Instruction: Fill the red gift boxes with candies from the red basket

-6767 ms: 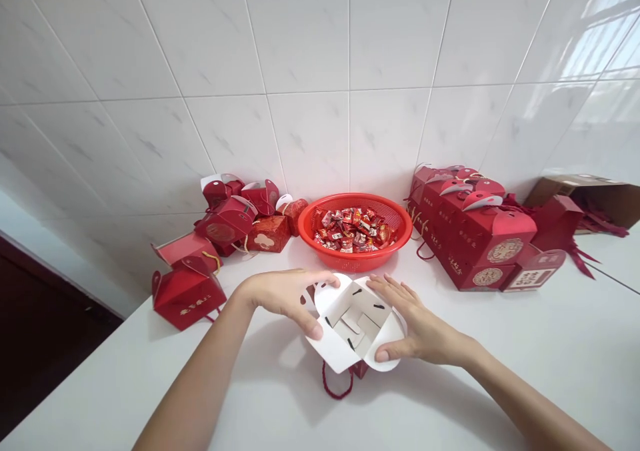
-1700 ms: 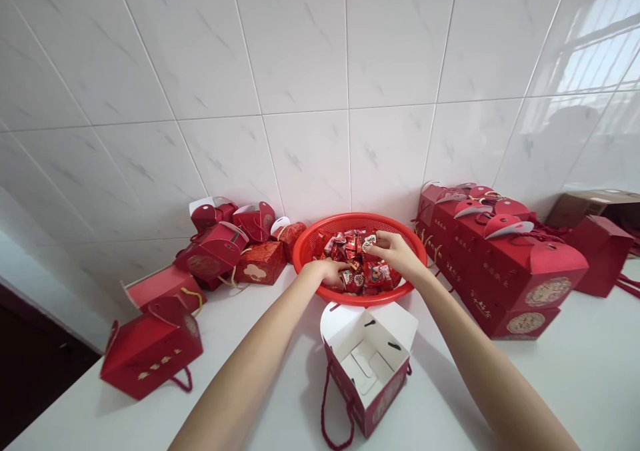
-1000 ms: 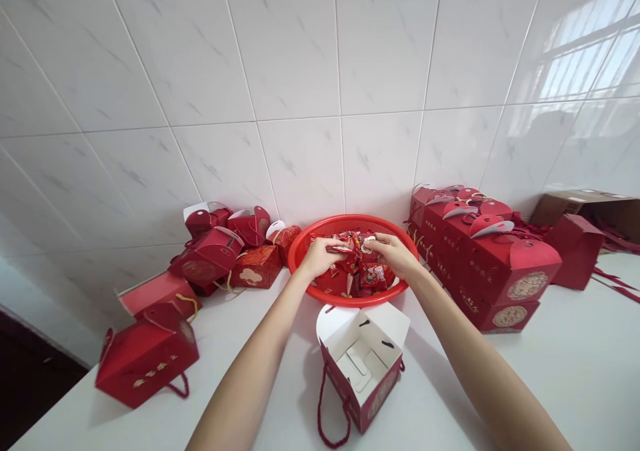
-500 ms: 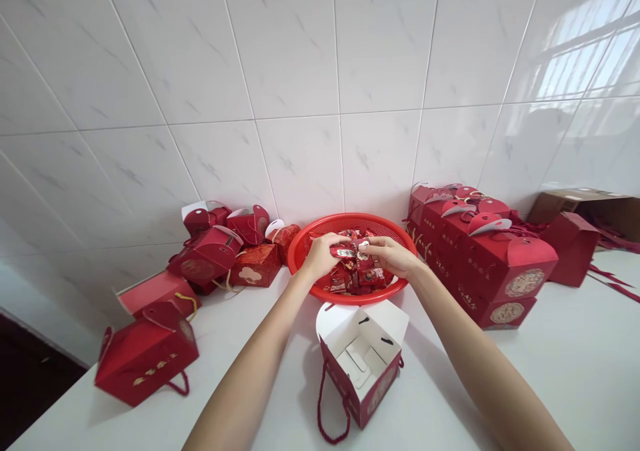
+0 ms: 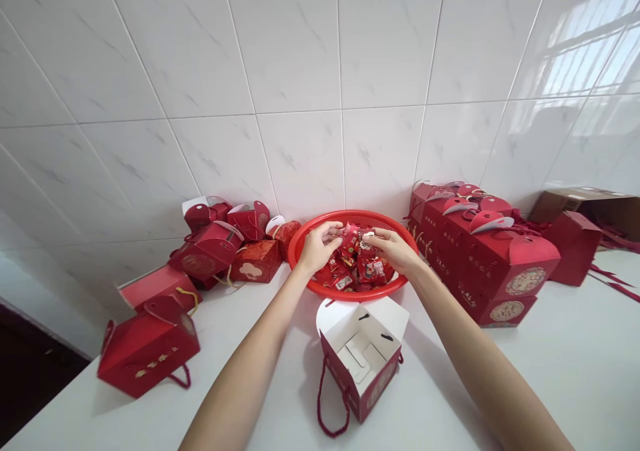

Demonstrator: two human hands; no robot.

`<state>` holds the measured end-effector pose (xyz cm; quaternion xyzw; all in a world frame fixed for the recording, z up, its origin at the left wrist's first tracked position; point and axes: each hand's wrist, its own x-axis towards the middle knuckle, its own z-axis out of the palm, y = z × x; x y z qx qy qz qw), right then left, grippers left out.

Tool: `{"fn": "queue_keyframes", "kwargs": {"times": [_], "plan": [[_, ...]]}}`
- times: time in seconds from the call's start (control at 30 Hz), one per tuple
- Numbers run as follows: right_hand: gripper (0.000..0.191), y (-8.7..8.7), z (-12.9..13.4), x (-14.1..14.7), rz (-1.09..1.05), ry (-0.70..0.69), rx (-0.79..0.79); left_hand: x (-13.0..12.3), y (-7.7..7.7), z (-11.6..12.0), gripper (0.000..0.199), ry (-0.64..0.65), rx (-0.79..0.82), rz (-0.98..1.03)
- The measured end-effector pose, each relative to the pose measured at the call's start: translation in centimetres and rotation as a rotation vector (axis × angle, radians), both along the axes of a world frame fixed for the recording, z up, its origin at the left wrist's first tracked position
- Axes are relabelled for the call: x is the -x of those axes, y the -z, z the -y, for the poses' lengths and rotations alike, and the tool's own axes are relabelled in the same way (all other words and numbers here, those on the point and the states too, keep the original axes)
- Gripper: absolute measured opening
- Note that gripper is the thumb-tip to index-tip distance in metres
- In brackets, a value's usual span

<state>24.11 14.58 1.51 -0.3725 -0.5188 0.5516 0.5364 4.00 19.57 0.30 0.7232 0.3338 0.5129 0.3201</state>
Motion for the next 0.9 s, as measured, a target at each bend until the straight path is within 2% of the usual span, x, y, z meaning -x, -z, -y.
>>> {"fn": "queue_keyframes", "kwargs": {"times": [0.17,0.23,0.3,0.37,0.43,0.5,0.57,0.63,0.73,0.8,0.9], "plan": [[0.034,0.0,0.1,0.0,0.009,-0.079,-0.012,-0.1,0.1,0.2,0.029,0.114,0.029,-0.054],[0.036,0.0,0.0,0.0,-0.018,-0.032,-0.016,-0.2,0.2,0.2,0.03,0.125,0.075,-0.082],[0.035,0.0,-0.3,0.0,-0.087,0.073,0.0,-0.4,0.3,0.2,0.029,0.111,0.111,-0.137],[0.033,0.1,-0.6,0.0,-0.17,0.193,0.038,-0.6,0.1,0.3,0.026,0.156,0.128,-0.275],[0.031,0.2,-1.0,0.0,-0.234,0.27,0.07,-0.9,-0.2,0.6,0.021,0.319,0.174,-0.501],[0.028,0.2,-1.1,0.0,-0.255,0.286,0.087,-1.2,-0.6,0.9,0.02,0.513,0.266,-0.747],[0.026,0.2,-1.2,0.1,-0.244,0.285,0.096,-1.4,-0.7,1.1,0.029,0.582,0.332,-0.921],[0.025,0.2,-1.2,0.2,-0.232,0.3,0.1,-1.5,-0.8,1.0,0.048,0.482,0.305,-1.023],[0.025,0.2,-1.5,0.3,-0.227,0.342,0.09,-1.4,-0.7,0.2,0.076,0.206,0.183,-1.141],[0.027,0.4,-1.7,0.3,-0.215,0.37,0.071,-1.4,-0.8,-0.6,0.081,0.084,0.158,-1.216],[0.029,0.7,-1.9,0.3,-0.195,0.384,0.039,-2.1,-1.2,-1.9,0.08,0.057,0.159,-1.291]]}}
